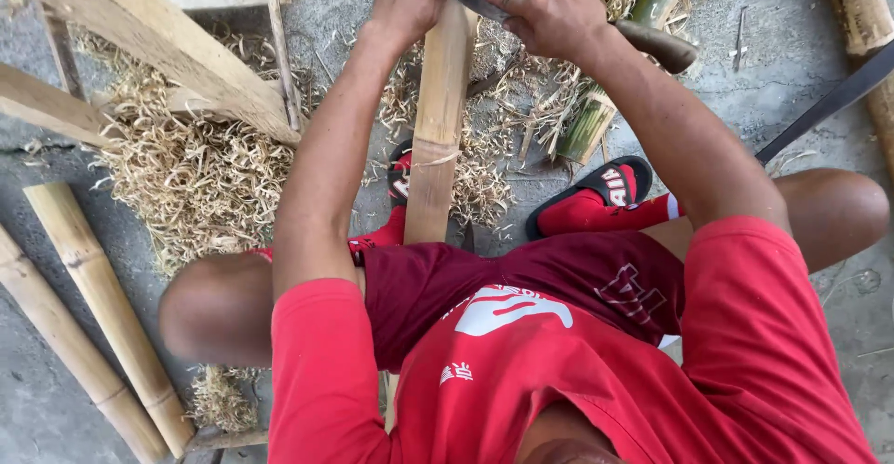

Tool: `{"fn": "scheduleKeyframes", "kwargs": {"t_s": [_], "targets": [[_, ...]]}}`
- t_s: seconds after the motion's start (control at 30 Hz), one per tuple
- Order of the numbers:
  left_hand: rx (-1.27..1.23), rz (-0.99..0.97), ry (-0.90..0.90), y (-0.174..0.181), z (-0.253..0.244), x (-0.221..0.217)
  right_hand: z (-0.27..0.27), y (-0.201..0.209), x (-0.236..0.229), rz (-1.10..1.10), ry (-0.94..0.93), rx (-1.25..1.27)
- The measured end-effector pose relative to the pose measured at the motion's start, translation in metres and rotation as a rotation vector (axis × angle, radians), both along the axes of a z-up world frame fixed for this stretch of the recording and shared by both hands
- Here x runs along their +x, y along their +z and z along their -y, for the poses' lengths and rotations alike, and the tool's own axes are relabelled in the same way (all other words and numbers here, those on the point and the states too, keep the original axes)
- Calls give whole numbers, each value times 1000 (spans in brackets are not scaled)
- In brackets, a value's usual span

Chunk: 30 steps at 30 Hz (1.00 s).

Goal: Use a knife to shave and carve notches into a length of bamboo.

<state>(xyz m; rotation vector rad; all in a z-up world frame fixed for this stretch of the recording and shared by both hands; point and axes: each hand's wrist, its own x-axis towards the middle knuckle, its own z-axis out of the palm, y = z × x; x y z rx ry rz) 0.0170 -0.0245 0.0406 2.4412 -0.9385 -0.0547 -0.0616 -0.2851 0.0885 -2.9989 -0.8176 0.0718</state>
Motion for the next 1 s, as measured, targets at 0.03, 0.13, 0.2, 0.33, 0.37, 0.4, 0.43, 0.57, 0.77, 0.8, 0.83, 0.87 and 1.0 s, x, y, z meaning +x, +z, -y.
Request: {"fn": "scheduleKeyframes", "kwargs": {"t_s": [0.03,0.13,0.2,0.33,0.37,0.4,0.43,0.57,0.77,0.8,0.83,0.87,1.0], "targets": [[-58,95,-47,-2,-2,1,-2,-2,-2,-38,-7,6],[-77,76,-51,-7,-17,-4,-8,-12,-2,37,32,6],[-130,33,-53,-15,-19,-7,-10,-23,-2,86,43,-15],[-271,-176,38,-29,-9,-10,-4,-3,-10,70,48,-49],[-276,-172,45,-28,-8,-8,-4,-4,-7,73,56,-54],[-224,-100,6,-29,-8,-13,-3,-8,-12,120,37,-48],[-171,-30,-34,-29,-7,-19,-2,-11,-16,167,17,-43],[-177,33,-91,-17,-6,-1,-5,2,-8,-196,-73,-99],[-75,-143,-124,-10,-13,-17,-13,8,-29,83,-7,-179],[-105,-52,-155,-10,-14,-15,-16,12,-27,-64,-41,-190],[-134,38,-186,-10,-15,-13,-20,16,-26,-211,-76,-199],[-132,32,-181,-11,-18,-17,-19,18,-29,-217,-71,-198],[-79,-55,-279,-22,-25,-32,-19,22,-46,-133,9,-154]]}}
